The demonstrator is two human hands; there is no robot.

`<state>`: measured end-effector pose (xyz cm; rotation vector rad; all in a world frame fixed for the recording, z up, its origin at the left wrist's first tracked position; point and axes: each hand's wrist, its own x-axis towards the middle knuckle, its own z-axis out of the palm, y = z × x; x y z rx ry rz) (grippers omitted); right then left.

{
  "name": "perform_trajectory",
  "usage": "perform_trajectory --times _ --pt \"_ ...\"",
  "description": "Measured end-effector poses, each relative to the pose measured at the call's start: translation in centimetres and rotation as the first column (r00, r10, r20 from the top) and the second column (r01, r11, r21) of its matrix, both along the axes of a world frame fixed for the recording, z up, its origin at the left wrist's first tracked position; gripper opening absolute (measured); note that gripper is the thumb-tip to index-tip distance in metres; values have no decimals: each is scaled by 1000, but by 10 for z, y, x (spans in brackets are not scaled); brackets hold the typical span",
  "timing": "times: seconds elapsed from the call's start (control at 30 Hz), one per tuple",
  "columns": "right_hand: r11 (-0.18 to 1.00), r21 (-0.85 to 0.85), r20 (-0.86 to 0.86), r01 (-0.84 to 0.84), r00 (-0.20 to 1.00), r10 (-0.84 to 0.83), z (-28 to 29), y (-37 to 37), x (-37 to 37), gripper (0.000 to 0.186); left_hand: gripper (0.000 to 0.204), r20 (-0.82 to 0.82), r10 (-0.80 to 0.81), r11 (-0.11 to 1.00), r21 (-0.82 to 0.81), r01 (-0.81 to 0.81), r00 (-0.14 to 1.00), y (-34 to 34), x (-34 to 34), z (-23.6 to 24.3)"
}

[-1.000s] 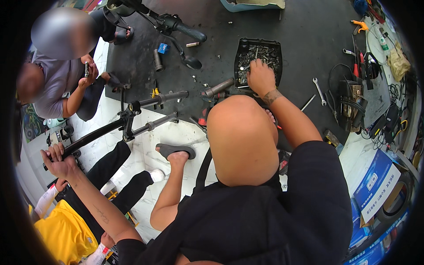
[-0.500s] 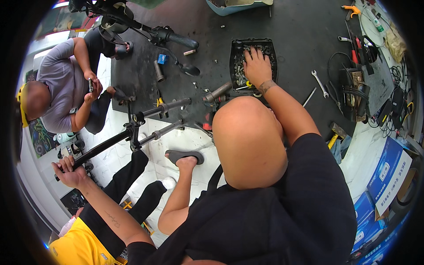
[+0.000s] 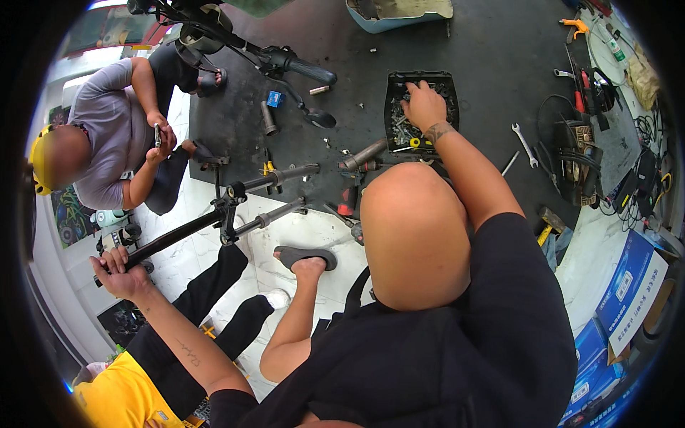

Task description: The person is repairing a scooter. They use a hammer to tap a metal rod into place, then use a power drill to tighten bolts on the scooter's frame.

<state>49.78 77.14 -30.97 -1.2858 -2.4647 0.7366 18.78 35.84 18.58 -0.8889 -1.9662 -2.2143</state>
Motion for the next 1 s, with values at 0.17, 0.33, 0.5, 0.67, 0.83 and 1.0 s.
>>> perform_trajectory --times 0.17,0.33,0.5,0.67,0.83,1.0 --pt "992 -73 5 -106 994 107 -9 20 5 33 32 9 -40 999 11 40 999 0 -1 0" --pt "987 38 62 -157 986 154 -9 22 2 23 31 18 -26 999 20 25 1000 -2 -4 -1" --pt "988 52 134 -147 981 139 -6 22 -7 18 33 25 38 998 47 -39 999 2 0 -2" --pt "975 48 213 -215 956 200 5 30 -10 22 33 23 52 997 55 -53 998 10 7 -2" --pt "967 20 318 -256 918 236 15 35 -9 23 32 40 30 997 72 -32 999 10 10 -2" --pt "939 54 263 -340 912 315 16 43 6 17 32 50 83 994 69 -87 995 9 12 -2"
